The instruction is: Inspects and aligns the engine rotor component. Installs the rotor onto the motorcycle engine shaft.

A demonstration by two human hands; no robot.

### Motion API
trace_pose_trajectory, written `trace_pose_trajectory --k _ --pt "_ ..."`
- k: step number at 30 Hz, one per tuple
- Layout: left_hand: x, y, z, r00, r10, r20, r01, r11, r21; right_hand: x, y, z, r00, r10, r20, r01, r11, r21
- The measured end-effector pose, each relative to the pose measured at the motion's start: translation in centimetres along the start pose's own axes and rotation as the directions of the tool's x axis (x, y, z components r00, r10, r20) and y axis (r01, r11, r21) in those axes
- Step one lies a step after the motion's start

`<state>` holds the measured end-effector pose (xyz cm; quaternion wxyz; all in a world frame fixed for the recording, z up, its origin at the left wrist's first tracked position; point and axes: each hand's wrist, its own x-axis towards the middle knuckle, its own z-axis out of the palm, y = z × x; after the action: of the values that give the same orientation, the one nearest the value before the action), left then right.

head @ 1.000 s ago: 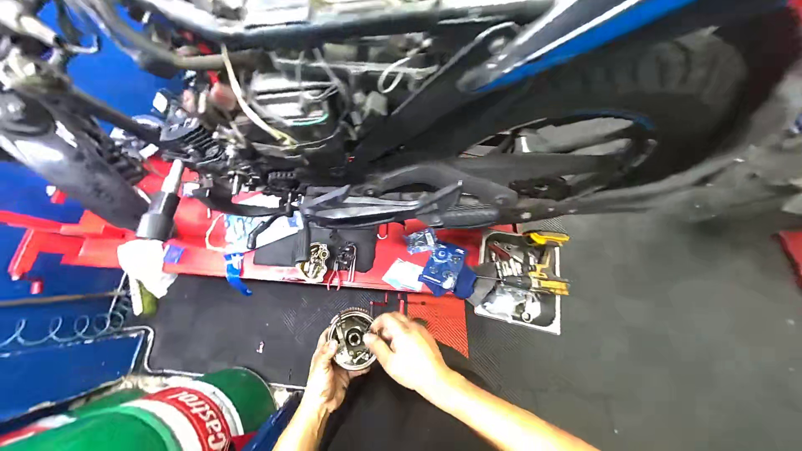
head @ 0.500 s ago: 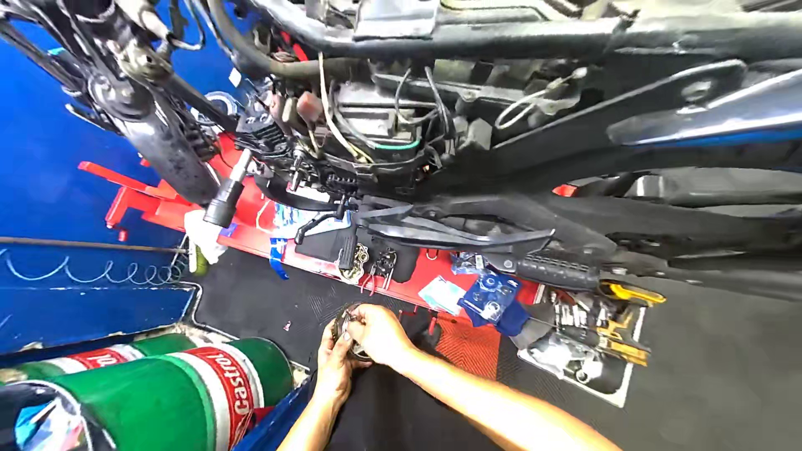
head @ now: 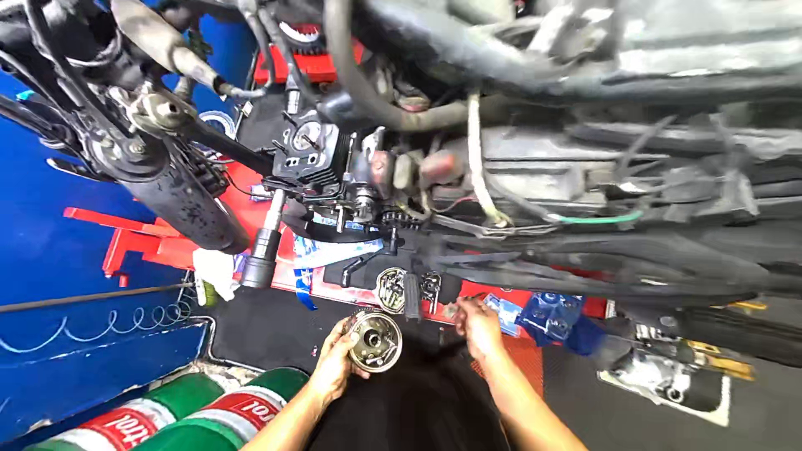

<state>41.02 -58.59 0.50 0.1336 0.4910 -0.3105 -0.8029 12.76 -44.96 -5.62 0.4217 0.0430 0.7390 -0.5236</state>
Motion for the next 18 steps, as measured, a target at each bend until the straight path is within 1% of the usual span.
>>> trace_pose_trajectory --k 2,4,6,8,10,12,13,15,16,18 --pt "-0.7 1.6 -2.2 1.000 -0.008 0.028 0.007 1.000 0.007 4.3 4.3 -1.2 0.976 0.143 -0.164 -0.154 0.987 -0.056" --pt "-1.4 3.0 -3.8 0.999 0.010 0.053 -0.010 1.000 0.002 8.0 7.8 -2.1 0.934 0.255 -0.251 -0.265 0.964 -0.006" --pt "-2.3 3.9 -5.0 0.999 0.026 0.041 -0.026 1.000 -0.002 10.5 9.9 -2.5 0.897 0.332 -0.291 -0.314 0.943 0.106" --pt "-3.4 4.4 -5.8 0.999 0.040 0.021 -0.040 0.999 -0.006 11.8 10.6 -2.1 0.869 0.381 -0.316 -0.338 0.923 0.186" --pt "-4.3 4.4 -6.3 0.999 0.051 0.005 -0.051 0.998 -0.022 11.8 10.3 -1.7 0.868 0.388 -0.310 -0.352 0.921 0.168" --pt "-5.5 4.2 -6.3 0.998 0.055 0.002 -0.055 0.997 -0.063 10.1 9.6 -1.3 0.901 0.319 -0.294 -0.325 0.945 0.030" --pt "-6.1 4.1 -6.3 0.998 0.058 0.014 -0.056 0.994 -0.089 8.6 9.2 -1.0 0.928 0.252 -0.274 -0.278 0.959 -0.060" --pt "-7.1 4.1 -6.2 0.996 0.067 0.052 -0.059 0.989 -0.137 4.5 7.8 -0.2 0.977 0.104 -0.186 -0.146 0.963 -0.228" --pt "-7.5 4.0 -6.2 0.995 0.075 0.072 -0.063 0.986 -0.154 2.2 7.1 0.3 0.990 0.025 -0.138 -0.066 0.951 -0.301" --pt "-8.2 3.7 -5.9 0.992 0.095 0.088 -0.079 0.982 -0.174 -3.2 5.7 1.4 0.990 -0.138 -0.025 0.114 0.894 -0.434"
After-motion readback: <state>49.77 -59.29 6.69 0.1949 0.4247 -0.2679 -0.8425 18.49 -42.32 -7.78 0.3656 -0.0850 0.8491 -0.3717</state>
